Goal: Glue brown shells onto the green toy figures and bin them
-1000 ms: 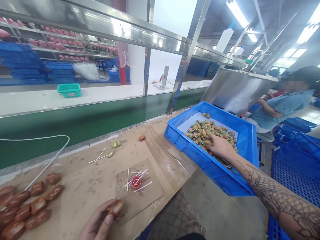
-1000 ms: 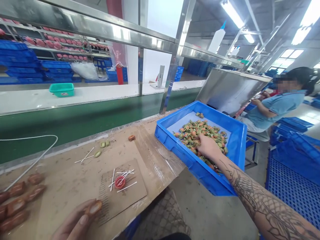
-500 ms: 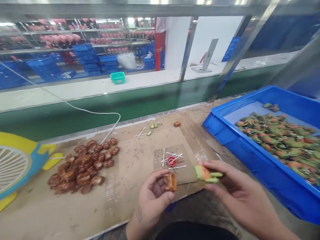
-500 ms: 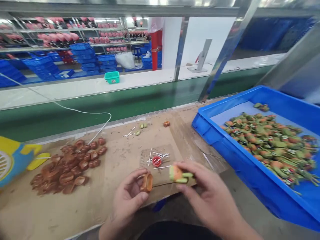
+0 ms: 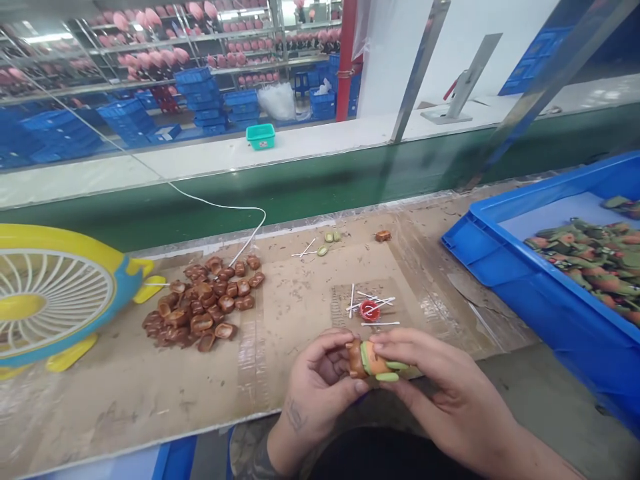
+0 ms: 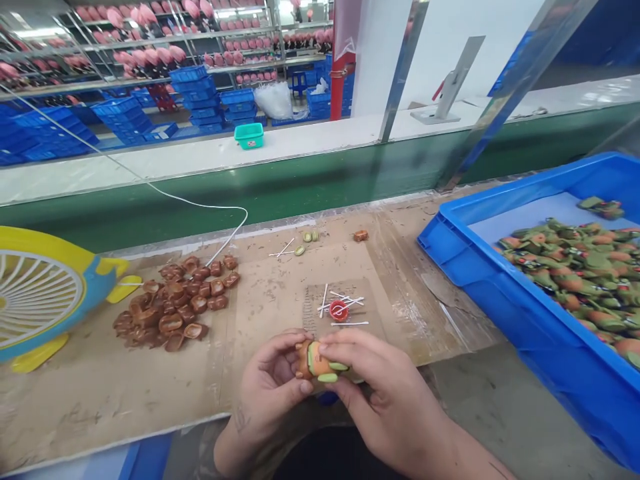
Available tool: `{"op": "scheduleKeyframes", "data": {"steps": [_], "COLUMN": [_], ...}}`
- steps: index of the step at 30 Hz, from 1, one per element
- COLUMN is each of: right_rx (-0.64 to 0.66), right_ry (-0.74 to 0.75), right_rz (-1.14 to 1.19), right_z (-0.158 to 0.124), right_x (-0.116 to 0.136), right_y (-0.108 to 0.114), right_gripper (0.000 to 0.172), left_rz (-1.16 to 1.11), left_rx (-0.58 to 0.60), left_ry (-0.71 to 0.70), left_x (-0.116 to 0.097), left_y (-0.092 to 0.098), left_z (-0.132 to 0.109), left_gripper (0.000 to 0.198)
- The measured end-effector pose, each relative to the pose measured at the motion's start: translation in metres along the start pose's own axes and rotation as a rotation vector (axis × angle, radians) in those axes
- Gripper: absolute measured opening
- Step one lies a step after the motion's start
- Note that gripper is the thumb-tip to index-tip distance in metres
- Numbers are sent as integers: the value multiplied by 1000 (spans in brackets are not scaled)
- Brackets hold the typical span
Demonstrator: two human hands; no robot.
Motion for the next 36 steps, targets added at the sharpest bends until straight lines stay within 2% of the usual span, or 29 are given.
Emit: {"op": "scheduleKeyframes", "data": {"steps": [5, 10, 15, 19, 22, 24, 28, 30, 33, 36], "right_rx": [23, 26, 42, 73, 163, 229, 376, 455, 500, 448], "right_ry": [45, 62, 36, 7, -76, -145, -210, -193, -153, -124], "right_rz": [25, 48, 98, 112, 55, -32, -120, -116, -109, -90], "right_z": [3, 7, 13, 19, 26, 29, 28, 24, 20, 21], "right_x": [5, 10, 7, 2, -7, -13, -19, -17, -16, -16], "right_y": [-1, -1, -6, -11, -15, -14, -12, -16, -24, -26], "right_gripper": [35, 33, 26, 22, 23, 34, 76, 84, 66, 43], "left_rz": [159, 367, 413, 391, 290, 215, 155, 126, 99, 89], "left_rx": [25, 0, -48, -107, -163, -193, -213, -188, -160, -119], "left_ry": [-94, -126, -164, -108, 22, 119, 197, 241, 327, 387], "left_x": [-10, -21, -30, -25, -14, -6, -2, 2, 12, 20], "left_y": [2, 2, 1, 7, 15, 18, 20, 18, 16, 12], "left_z": [0, -5, -9, -10, -9, -8, -6, -6, -7, -9], "left_gripper": [53, 56, 59, 54, 50, 52, 48, 44, 51, 57]}}
Point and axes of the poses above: each hand's wrist, its own z-axis towards the middle knuckle, its own y-axis out of the back of the hand, x = y × z, the point moved 8 cm from there along z, towards the middle knuckle, and after that the axes turned 11 degrees about x, right-handed, at the moved point
